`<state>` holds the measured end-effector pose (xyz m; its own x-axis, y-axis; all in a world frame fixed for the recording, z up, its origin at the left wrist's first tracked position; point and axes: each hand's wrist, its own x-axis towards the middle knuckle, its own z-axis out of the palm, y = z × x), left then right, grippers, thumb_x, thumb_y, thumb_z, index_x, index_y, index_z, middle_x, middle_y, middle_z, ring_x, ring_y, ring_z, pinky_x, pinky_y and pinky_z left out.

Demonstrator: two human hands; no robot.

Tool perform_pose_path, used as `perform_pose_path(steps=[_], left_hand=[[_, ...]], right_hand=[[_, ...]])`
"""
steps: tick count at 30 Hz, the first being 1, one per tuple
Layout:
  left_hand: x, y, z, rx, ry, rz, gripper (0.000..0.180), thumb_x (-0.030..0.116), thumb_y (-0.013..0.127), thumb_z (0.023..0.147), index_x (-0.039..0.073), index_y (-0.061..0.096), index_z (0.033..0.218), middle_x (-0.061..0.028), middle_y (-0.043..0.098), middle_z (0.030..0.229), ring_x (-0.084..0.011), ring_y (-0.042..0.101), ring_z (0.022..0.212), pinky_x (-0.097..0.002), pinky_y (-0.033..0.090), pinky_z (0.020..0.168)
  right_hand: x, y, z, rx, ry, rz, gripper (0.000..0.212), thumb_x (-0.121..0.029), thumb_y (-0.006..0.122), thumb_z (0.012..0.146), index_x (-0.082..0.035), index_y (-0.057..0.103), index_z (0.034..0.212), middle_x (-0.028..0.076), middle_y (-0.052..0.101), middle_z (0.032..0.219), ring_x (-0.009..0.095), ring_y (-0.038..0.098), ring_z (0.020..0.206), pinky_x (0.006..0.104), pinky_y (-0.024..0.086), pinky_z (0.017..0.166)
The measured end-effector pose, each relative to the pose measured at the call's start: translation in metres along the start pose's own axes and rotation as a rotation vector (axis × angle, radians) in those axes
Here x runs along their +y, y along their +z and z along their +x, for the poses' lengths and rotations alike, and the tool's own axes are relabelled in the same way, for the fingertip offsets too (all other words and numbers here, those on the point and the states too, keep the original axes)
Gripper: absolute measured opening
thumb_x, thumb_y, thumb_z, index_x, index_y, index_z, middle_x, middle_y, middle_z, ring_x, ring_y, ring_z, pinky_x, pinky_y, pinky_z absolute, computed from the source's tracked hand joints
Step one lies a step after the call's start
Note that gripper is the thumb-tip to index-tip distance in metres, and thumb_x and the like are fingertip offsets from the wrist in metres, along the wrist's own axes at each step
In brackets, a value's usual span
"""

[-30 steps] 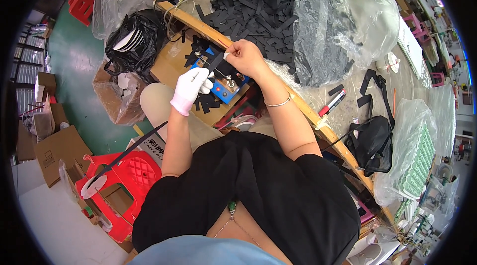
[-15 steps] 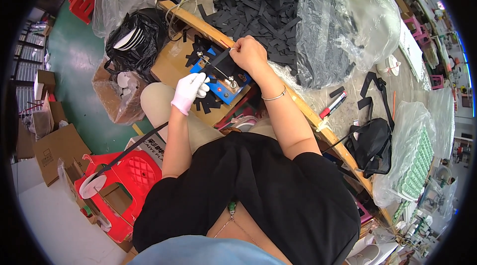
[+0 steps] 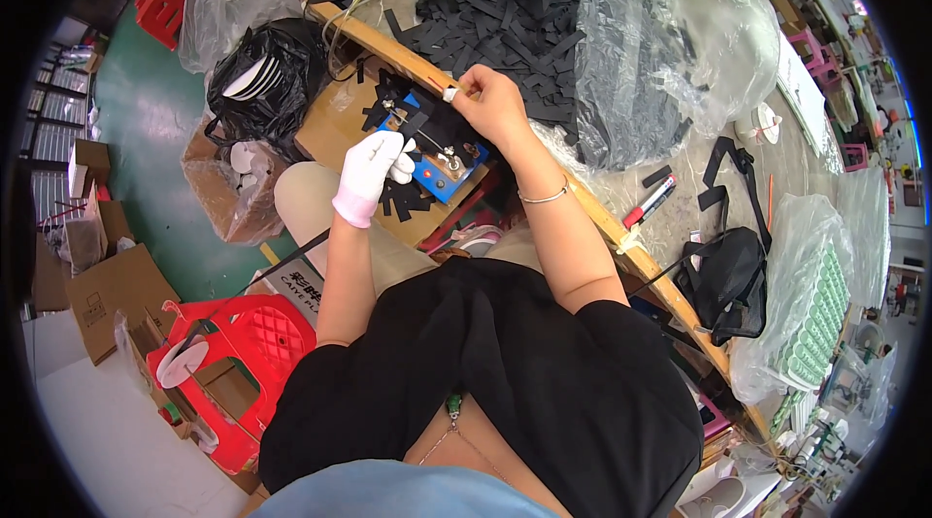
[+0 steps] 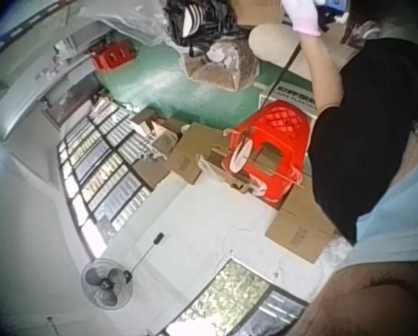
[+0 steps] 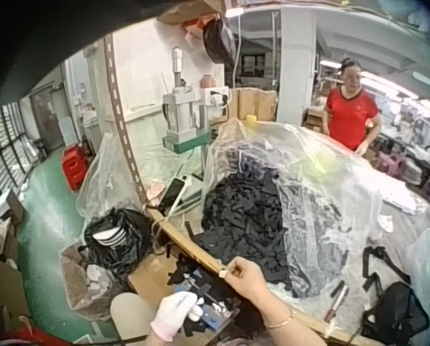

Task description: The person assembles small black components and white plastic rings by hand using a blue assembly fixture on a workbench.

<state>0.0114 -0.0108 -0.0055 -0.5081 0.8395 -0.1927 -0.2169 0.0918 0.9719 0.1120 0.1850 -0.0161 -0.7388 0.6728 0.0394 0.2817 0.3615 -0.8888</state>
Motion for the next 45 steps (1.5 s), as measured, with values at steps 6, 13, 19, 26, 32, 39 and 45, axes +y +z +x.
perform_pose_path(steps=[6,13,19,26,32,39,45], left_hand=[[-0.003,0.001,0.002,-0.002,0.001,0.017,0.028,0.023,0.05,0.091,-0.004,0.06,0.089,-0.0084,0.062,0.07,-0.0116,0.059,0.061,-0.0215,0.047,0.056],[-0.005,0.003,0.005,0.007,-0.004,0.049,0.027,0.022,0.05,0.091,-0.003,0.06,0.091,-0.0081,0.062,0.071,-0.0115,0.059,0.061,-0.0215,0.047,0.056],[-0.005,0.004,0.007,0.004,-0.039,0.043,0.026,0.021,0.05,0.091,-0.003,0.061,0.092,-0.0072,0.062,0.071,-0.0102,0.058,0.061,-0.0208,0.046,0.055],[-0.006,-0.012,-0.002,0.005,-0.115,0.14,0.026,0.022,0.052,0.09,-0.001,0.063,0.091,-0.0058,0.062,0.069,-0.008,0.055,0.055,-0.02,0.043,0.052],[-0.014,-0.027,-0.004,0.06,-0.137,0.099,0.029,0.027,0.052,0.09,0.0,0.062,0.087,-0.0037,0.059,0.066,-0.0076,0.052,0.053,-0.0198,0.041,0.051],[-0.028,-0.028,0.006,0.095,-0.154,0.088,0.029,0.026,0.053,0.09,-0.002,0.062,0.087,-0.006,0.06,0.066,-0.008,0.051,0.051,-0.0204,0.043,0.05],[-0.037,-0.021,0.011,0.131,-0.211,0.154,0.03,0.026,0.053,0.09,-0.002,0.061,0.084,-0.0065,0.06,0.066,-0.0082,0.051,0.051,-0.0209,0.044,0.05]], right_hand=[[-0.015,-0.02,-0.004,0.464,-0.063,-0.287,0.056,-0.008,0.066,0.07,-0.015,0.043,0.121,0.008,0.057,0.088,0.024,0.06,0.069,0.0351,0.048,0.064],[-0.009,-0.003,-0.015,-0.091,0.01,0.113,0.017,-0.016,0.065,0.08,-0.001,0.065,0.088,0.001,0.059,0.075,0.006,0.051,0.066,0.0215,0.043,0.06],[-0.014,0.004,-0.019,-0.287,0.212,0.392,0.013,-0.011,0.064,0.08,0.001,0.063,0.083,-0.002,0.059,0.073,0.004,0.051,0.066,0.0193,0.042,0.06],[-0.008,0.01,-0.004,0.007,0.004,-0.195,0.015,-0.016,0.063,0.069,-0.002,0.064,0.074,0.008,0.06,0.068,0.021,0.058,0.062,0.0328,0.046,0.059],[-0.009,0.014,0.002,0.102,0.005,-0.373,0.017,-0.02,0.065,0.07,-0.003,0.063,0.075,0.009,0.06,0.071,0.023,0.059,0.065,0.0332,0.046,0.062],[-0.006,0.017,0.002,0.137,0.003,-0.426,0.016,-0.019,0.063,0.07,-0.004,0.063,0.075,0.01,0.06,0.073,0.025,0.06,0.069,0.0353,0.047,0.064],[-0.005,0.019,0.001,0.152,-0.048,-0.44,0.014,-0.018,0.062,0.07,-0.005,0.062,0.073,0.01,0.059,0.074,0.027,0.06,0.07,0.0366,0.047,0.064]])
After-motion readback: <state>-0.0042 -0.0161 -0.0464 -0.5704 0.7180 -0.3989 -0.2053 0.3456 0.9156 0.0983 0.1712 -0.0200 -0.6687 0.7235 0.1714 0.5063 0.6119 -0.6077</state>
